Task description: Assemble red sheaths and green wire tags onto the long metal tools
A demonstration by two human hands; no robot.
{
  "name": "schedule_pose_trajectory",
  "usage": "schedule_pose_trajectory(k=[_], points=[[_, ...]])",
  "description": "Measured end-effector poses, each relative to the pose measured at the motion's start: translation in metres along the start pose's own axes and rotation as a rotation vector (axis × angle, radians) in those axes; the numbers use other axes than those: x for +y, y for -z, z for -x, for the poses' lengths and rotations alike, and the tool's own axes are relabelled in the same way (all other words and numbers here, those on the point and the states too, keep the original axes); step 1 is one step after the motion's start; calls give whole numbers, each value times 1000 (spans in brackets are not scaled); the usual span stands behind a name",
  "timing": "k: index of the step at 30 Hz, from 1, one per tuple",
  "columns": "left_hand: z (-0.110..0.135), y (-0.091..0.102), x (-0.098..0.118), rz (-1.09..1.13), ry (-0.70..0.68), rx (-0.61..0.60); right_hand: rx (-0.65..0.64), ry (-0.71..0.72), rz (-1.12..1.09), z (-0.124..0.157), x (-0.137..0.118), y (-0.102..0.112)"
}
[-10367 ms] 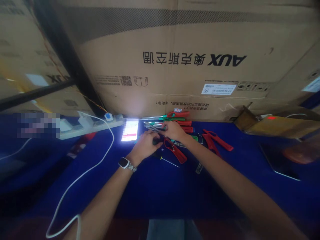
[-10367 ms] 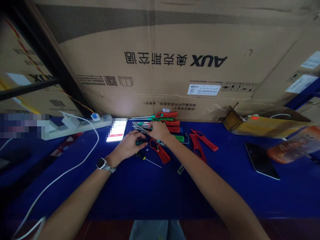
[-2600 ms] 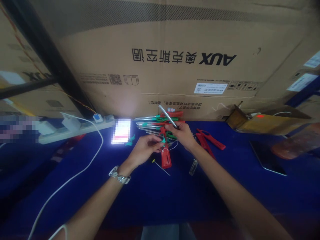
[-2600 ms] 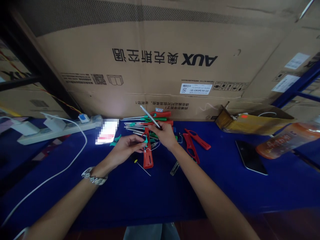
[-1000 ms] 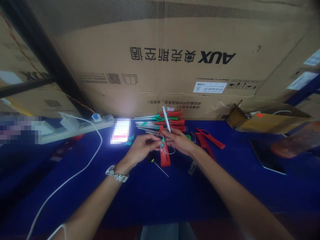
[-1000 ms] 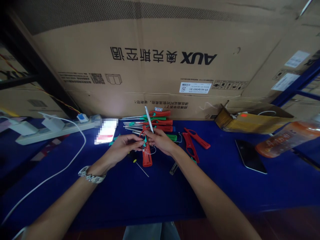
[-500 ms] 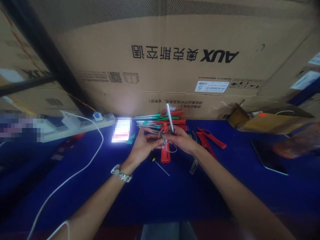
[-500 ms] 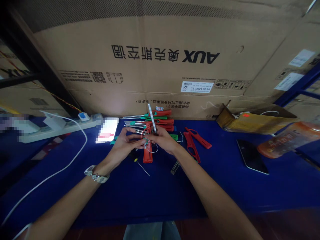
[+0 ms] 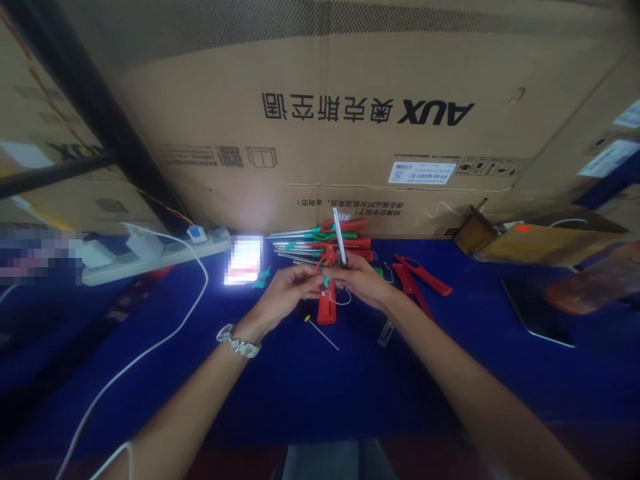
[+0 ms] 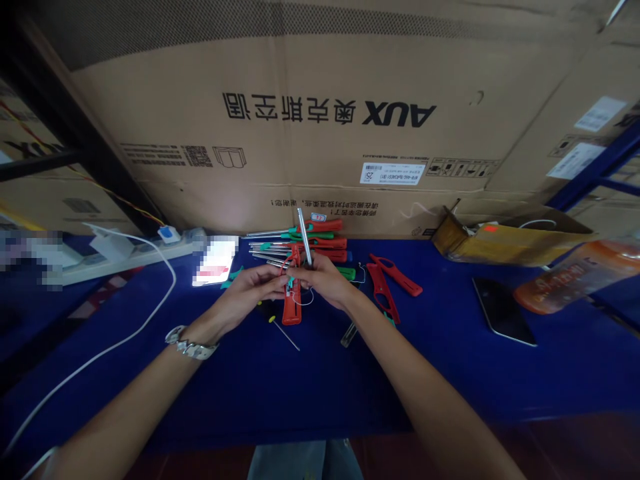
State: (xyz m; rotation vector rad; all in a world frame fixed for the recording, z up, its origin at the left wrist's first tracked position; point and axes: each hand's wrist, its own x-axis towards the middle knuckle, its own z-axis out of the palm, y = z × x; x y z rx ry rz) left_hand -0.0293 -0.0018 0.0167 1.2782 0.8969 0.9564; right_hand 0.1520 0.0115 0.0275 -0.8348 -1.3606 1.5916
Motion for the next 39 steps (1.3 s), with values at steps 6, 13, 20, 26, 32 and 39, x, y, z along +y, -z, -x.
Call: schedule_pose_trajectory(k=[6,13,20,26,32,39], points=[[-1,2,2,27,-8,57,121,-9,-123,0,-2,-4],[-1,5,6,-14,-12,72,248,54,-123,-5,1,0],[3,5,10,-40,-3,63,341,9,-41,-6,-8,11],[6,5,11,10,-14,31,319,101,-138,-5,-11,10],[5,3,10,106,18,15,472,237,-167,-8,-8,9],[6,-1,10,128,32,20,477,275,-155,-8,-7,7]])
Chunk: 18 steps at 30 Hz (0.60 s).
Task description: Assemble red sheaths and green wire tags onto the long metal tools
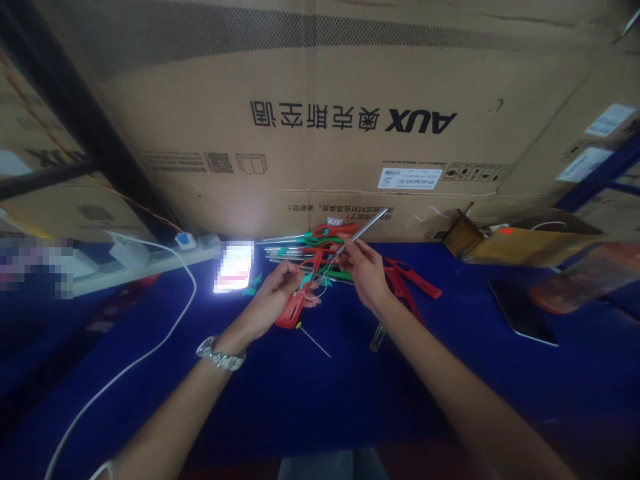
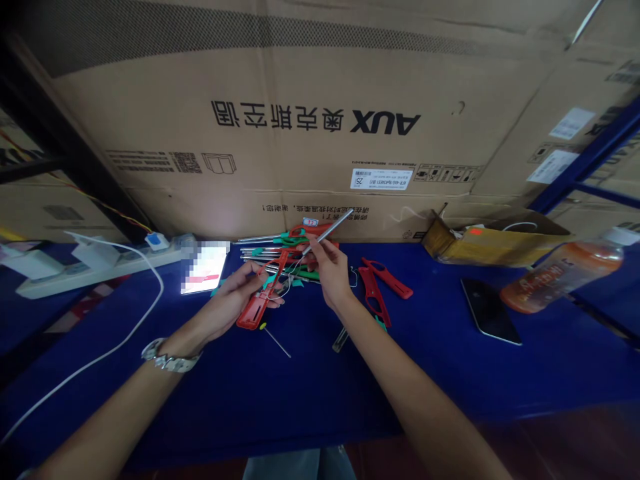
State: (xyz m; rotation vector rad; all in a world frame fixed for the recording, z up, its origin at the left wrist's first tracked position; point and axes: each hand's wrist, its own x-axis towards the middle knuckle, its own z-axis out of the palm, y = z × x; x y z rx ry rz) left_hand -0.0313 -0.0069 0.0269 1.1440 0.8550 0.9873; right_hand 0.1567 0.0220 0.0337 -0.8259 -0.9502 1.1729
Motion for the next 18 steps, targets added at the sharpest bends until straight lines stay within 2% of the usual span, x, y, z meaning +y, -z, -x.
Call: schedule_pose_trajectory(k=[13,18], points=[[-1,-1,1,30,-52,39,17,-12,-76,1,1,-3],[-1,-1,2,48,-69,7,18,-15,-96,1,3,-4]])
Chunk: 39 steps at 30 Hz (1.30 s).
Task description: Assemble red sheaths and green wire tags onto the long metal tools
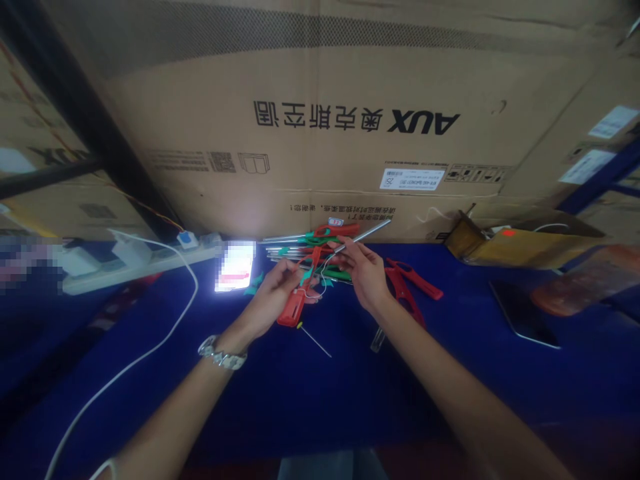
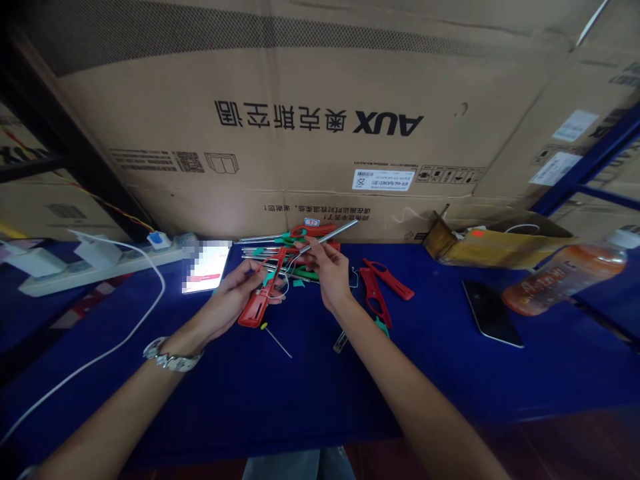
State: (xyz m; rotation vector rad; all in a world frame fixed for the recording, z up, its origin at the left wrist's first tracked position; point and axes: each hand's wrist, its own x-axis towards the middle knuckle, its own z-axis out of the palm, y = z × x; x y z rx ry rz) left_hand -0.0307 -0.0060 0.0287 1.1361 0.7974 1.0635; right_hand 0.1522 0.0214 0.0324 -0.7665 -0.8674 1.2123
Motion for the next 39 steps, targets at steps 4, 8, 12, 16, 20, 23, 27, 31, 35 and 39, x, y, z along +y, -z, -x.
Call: schedule_pose_trajectory(k=[4,8,12,16,20,23,27,31,35,39], points=[[0,0,0,-8,-4,-1,13,-7,18,1,1,-1],[0,1,-2,-17,-21,9,11,-13,55,2,2,-2],[-1,1,-3,-40,-43,12,7,-13,68,3,2,-3],[-1,0,-4,-54,-52,8,13,-12,58,4,3,-6],[-1,-1,-5,-65,-61,-1,35,-16,86,5,5,-8],[-1,-2,-5,-64,-59,-5,29,-15,134,6,6,-9],[0,-4,-3,-70,-64,2,-4,16,204,6,8,-9],[2,-5,-2,-88,-61,7,-5,56,264,6,10,-10],[2,-6,-1,-126,-59,29,34,112,322,7,8,-14],[2,-7,0,-124,-79,17,20,161,409,7,2,-19]])
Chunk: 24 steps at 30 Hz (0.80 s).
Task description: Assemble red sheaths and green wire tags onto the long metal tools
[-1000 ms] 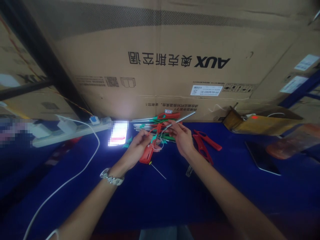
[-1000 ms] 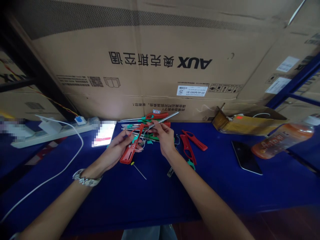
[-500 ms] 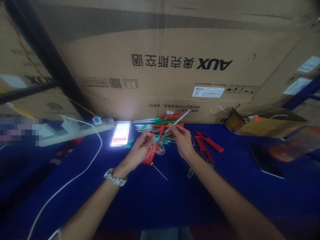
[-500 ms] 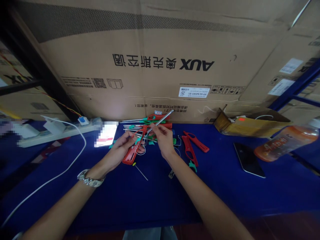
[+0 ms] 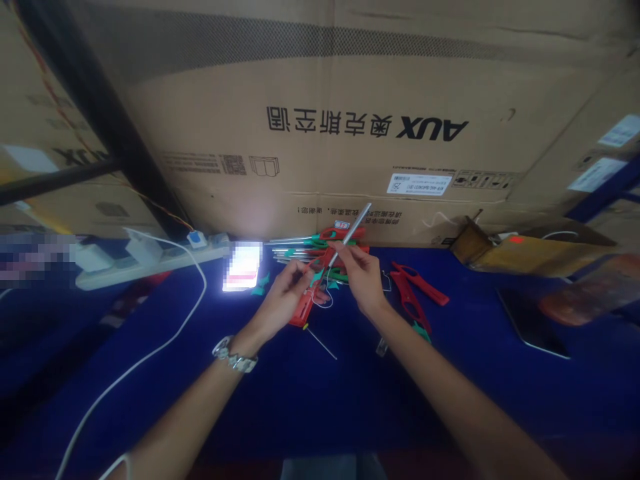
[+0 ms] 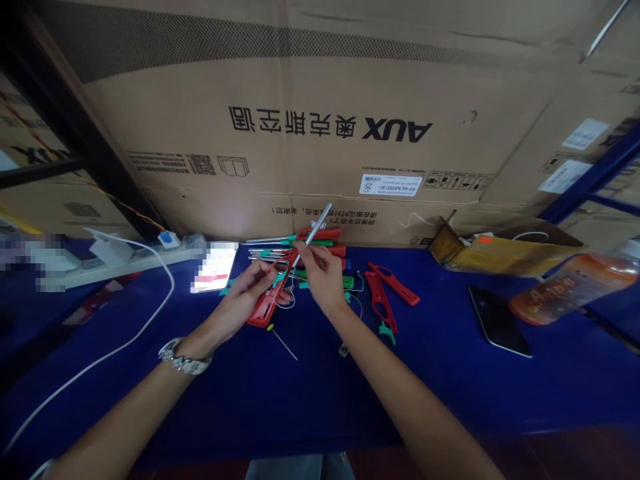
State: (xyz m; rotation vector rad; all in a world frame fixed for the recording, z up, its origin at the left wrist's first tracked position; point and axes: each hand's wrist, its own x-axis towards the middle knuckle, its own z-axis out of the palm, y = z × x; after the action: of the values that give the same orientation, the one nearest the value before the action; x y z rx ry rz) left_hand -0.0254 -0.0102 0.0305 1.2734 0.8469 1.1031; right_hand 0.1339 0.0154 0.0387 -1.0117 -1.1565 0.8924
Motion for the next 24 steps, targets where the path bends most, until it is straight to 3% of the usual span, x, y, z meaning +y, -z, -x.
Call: schedule_pose_trajectory(k=[12,16,24], points=[[2,-2,4,-16,10,-73,-104,-154,-118,-6,-8,-8],[2,-1,3,-36,34,-80,-79,-168,-137,-8,-6,-9],[1,-3,2,-105,-68,-76,25,-31,-104,-5,-5,-12]])
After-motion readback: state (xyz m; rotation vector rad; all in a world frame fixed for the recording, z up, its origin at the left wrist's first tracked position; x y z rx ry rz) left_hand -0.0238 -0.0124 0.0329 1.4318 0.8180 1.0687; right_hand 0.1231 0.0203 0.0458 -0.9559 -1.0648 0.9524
